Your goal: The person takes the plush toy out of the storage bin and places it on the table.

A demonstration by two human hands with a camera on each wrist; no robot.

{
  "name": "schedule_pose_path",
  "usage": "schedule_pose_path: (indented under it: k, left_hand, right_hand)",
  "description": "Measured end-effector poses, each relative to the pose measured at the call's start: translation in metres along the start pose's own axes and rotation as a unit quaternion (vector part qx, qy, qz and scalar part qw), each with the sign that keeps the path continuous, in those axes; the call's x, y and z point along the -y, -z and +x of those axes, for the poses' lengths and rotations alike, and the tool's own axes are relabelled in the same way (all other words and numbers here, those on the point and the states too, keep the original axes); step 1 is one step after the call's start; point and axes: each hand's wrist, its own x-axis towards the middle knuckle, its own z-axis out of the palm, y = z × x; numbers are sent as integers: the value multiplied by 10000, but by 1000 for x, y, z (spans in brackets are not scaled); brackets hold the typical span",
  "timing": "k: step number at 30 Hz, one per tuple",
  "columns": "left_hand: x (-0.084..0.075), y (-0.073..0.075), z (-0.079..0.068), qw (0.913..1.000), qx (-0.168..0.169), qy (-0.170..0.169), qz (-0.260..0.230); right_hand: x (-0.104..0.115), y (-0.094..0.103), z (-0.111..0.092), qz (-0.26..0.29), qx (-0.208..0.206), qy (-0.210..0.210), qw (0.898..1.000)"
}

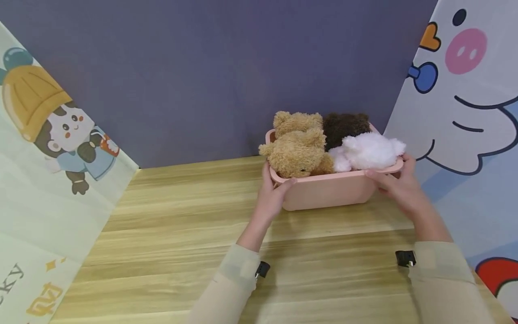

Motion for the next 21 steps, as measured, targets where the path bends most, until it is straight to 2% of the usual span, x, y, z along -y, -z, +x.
schedule_pose_path:
  k: [5,11,17,21]
  left_hand:
    - [-1,-4,-3,9999,118,-71,95]
    - [-1,-8,-3,9998,127,-128,60]
    - [-2,-15,-2,9997,191,-158,21]
    - [-5,-20,-2,9997,230,-88,79]
  right_hand:
    - [-1,13,-3,-633,-42,46,9980]
    - [4,29,-2,-1360,129,198,9904]
    - [7,43,5,-1899,273,259,9811]
    - [4,50,8,-2006,282,281,9789]
